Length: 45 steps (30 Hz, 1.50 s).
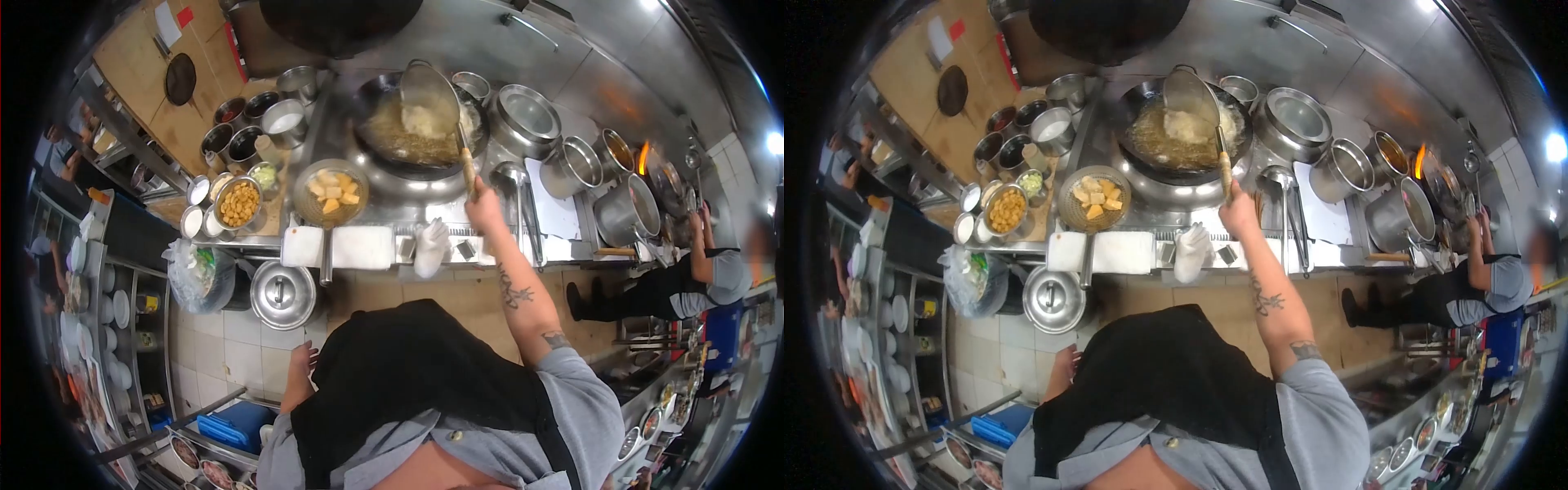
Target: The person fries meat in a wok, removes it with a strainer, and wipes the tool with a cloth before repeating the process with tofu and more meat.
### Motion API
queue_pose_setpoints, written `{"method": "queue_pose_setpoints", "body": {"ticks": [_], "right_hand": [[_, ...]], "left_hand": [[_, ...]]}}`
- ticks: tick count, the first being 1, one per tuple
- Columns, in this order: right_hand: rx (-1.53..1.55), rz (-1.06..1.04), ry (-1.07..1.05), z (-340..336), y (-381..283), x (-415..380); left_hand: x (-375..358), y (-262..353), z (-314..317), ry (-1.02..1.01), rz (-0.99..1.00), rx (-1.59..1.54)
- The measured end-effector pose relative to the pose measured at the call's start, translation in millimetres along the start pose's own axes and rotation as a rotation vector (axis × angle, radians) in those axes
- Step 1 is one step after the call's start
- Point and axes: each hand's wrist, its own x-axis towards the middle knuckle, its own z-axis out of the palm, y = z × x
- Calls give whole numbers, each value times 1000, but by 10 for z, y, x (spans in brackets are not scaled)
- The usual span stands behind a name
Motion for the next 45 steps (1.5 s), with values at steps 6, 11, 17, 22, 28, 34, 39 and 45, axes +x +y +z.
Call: {"method": "queue_pose_setpoints", "body": {"ticks": [6, 11, 17, 22, 28, 34, 39, 45], "right_hand": [[59, -80, 39, -515, -350, -53], [155, -120, 112, -608, -517, -193], [169, -126, 160, -252, -272, -228], [341, -148, 151, -49, 57, -251], [602, 107, -5, -390, -307, -223], [585, 99, -7, -369, -117, -254], [493, -34, 32, -502, 192, -704], [402, 75, 32, -761, 604, -1510]], "left_hand": [[142, 57, -25, -15, 2, 14], [117, 52, -8, -7, -29, 26], [77, 62, 59, -16, 16, 26], [-55, 87, 45, -1, 7, 9], [1, 42, -39, -4, -5, 10], [70, 74, -17, -51, 21, 1], [19, 69, 16, -14, 6, -26], [135, -34, -53, 33, -15, 95]]}}
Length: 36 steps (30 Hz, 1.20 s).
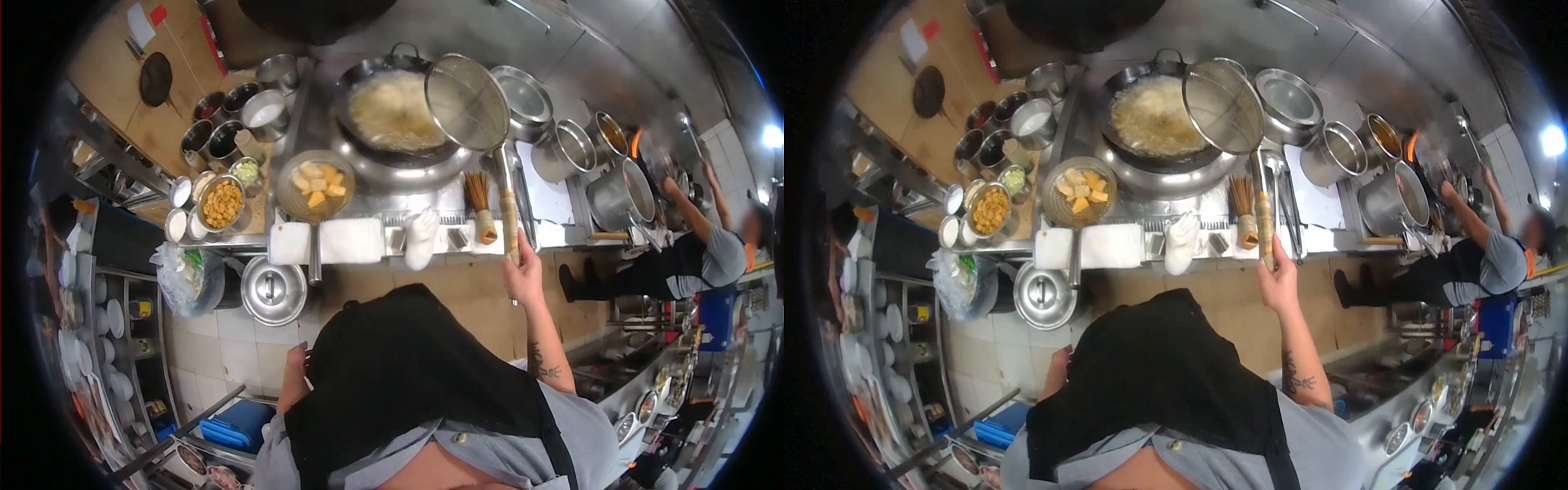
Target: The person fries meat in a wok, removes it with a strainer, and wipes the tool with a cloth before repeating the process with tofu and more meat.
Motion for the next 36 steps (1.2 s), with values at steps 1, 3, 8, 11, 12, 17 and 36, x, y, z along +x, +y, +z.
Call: {"method": "queue_pose_setpoints", "body": {"ticks": [1, 3, 8, 11, 12, 17, 36], "right_hand": [[26, 68, -2, -53, -103, -82], [76, 206, -1, -159, -310, -245], [-126, -114, 80, -221, 148, -265], [-134, -104, 88, -116, -9, 0], [-109, -55, 88, -23, -147, 125], [-355, -217, 198, 515, -311, 889], [-56, -80, -49, 723, -217, 1226]], "left_hand": [[6, 19, 12, -10, -7, 6], [17, 72, 18, -28, -15, 15], [72, 416, 97, -72, 29, 45], [68, 622, 211, -120, 77, 66], [79, 682, 250, -134, 96, 56], [-35, 838, 396, -165, 157, 20], [-77, -581, -163, -77, 243, -71]]}}
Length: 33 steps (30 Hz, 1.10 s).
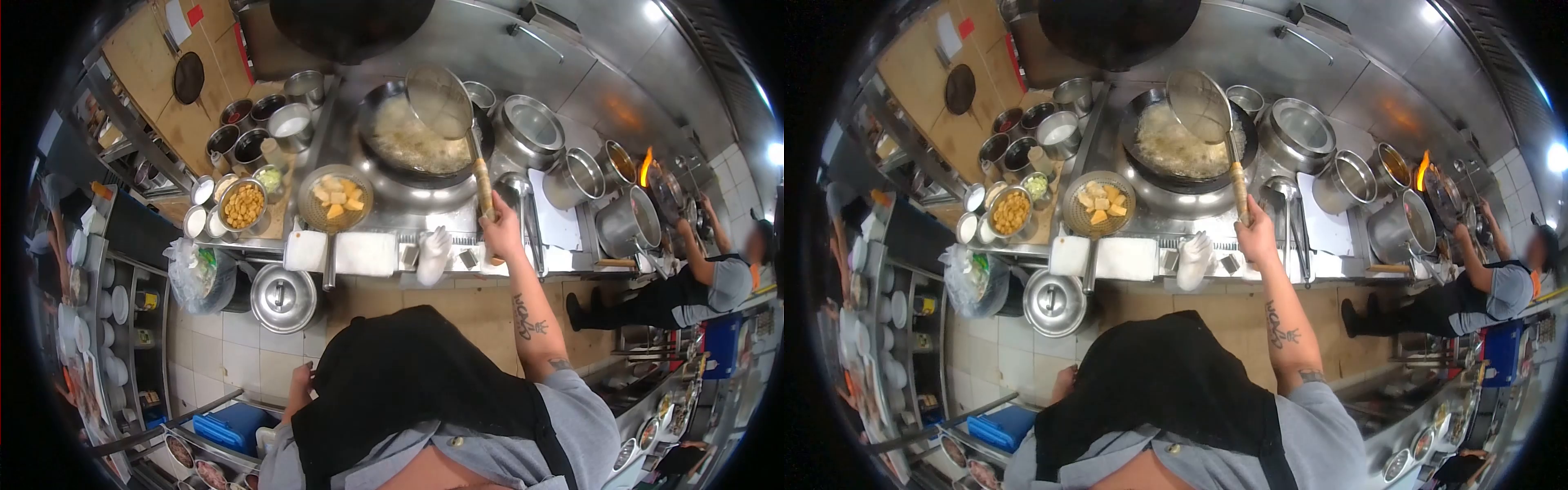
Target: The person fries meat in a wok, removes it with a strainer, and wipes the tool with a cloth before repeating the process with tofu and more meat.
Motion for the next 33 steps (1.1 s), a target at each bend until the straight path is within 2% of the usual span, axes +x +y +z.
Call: {"method": "queue_pose_setpoints", "body": {"ticks": [1, 5, 8, 13, 16, 22, 26, 29, 33], "right_hand": [[2, 25, -1, -49, -110, -44], [37, -27, 44, -140, -324, -129], [264, 85, -6, -229, -601, -215], [257, 69, 3, -297, -597, -256], [264, 87, 6, -367, -501, -412], [183, 110, 13, -582, -26, -844], [201, 89, 79, -695, 167, -1156], [238, 201, 87, -809, 74, -1358], [191, 80, 121, -911, 171, -1529]], "left_hand": [[70, 151, 42, 86, -212, -87], [274, 582, 131, 33, -178, -35], [349, 804, 243, 6, -120, -21], [417, 906, 330, -11, -115, 5], [412, 780, 326, 3, -145, -44], [351, 401, 242, 44, -218, 82], [285, 470, 258, 62, -232, 192], [305, 587, 293, 44, -236, 139], [410, 827, 362, -11, -202, 85]]}}
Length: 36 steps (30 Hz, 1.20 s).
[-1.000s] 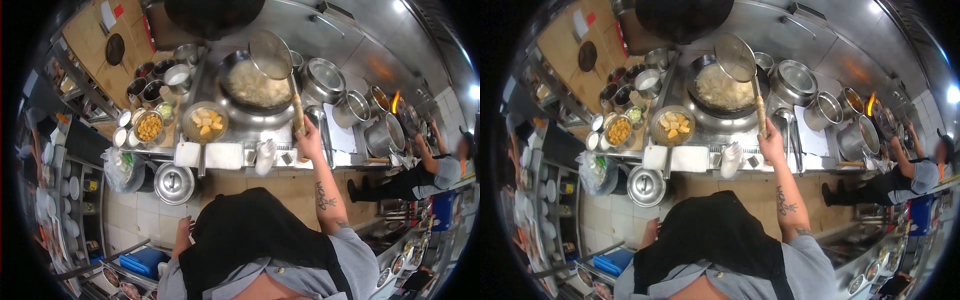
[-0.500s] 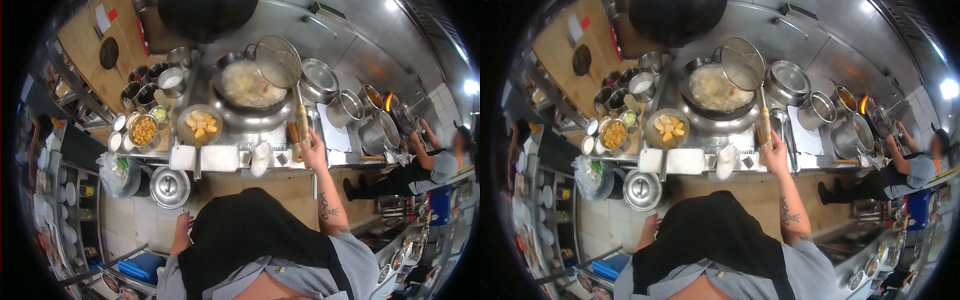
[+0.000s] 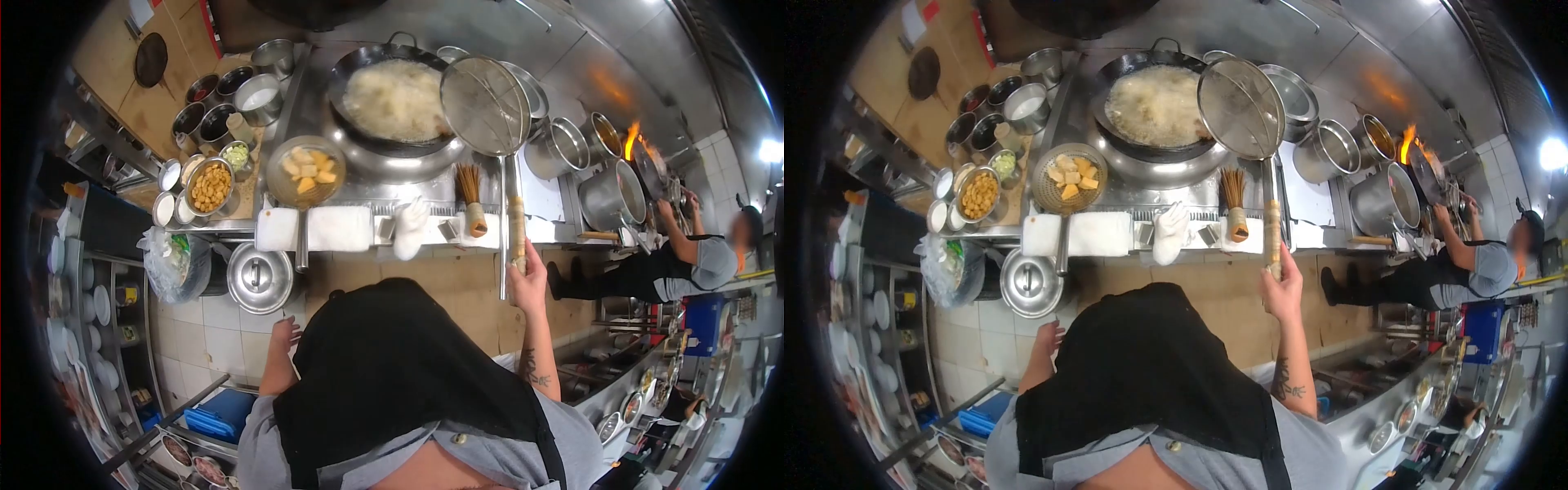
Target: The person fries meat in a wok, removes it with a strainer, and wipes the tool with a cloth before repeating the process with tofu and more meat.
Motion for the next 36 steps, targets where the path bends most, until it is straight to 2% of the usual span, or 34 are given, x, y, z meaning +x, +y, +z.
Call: {"method": "queue_pose_setpoints", "body": {"ticks": [3, 6, 9, 12, 14, 16, 18, 21, 24, 27, 29, 31, 34, 36], "right_hand": [[36, 180, -24, -37, -157, -125], [64, 17, 6, 9, 263, 58], [38, -64, 42, 275, 209, 379], [-105, -177, 35, 545, 112, 785], [-302, -234, 80, 772, 172, 994], [-356, -277, 126, 1078, 104, 1102], [-476, -207, 126, 1317, 137, 1218], [-658, -277, 122, 1512, 207, 1395], [-788, -246, 72, 1578, 104, 1479], [-852, -109, -80, 1573, -58, 1481], [-811, -235, -65, 1556, 49, 1403], [-727, -345, -1, 1485, 164, 1262], [-673, -449, 237, 1305, 305, 915], [-563, -413, 297, 1144, 428, 517]], "left_hand": [[49, 162, 62, -10, 53, -2], [34, 222, 105, -25, 59, 31], [-39, 252, 142, -24, 42, 57], [-92, 199, 132, -16, 20, 66], [6, 105, 97, -13, 3, 24], [-2, 65, 77, -30, 14, -18], [-25, -19, 69, -57, 40, -114], [-42, -12, 105, -114, 113, -209], [-77, 282, 235, -178, 211, -279], [-267, 848, 460, -290, 315, -373], [-425, 1239, 603, -376, 344, -461], [-558, 1574, 753, -502, 357, -540], [-950, 2029, 981, -518, 311, -595], [-608, 2135, 983, -648, 219, -597]]}}
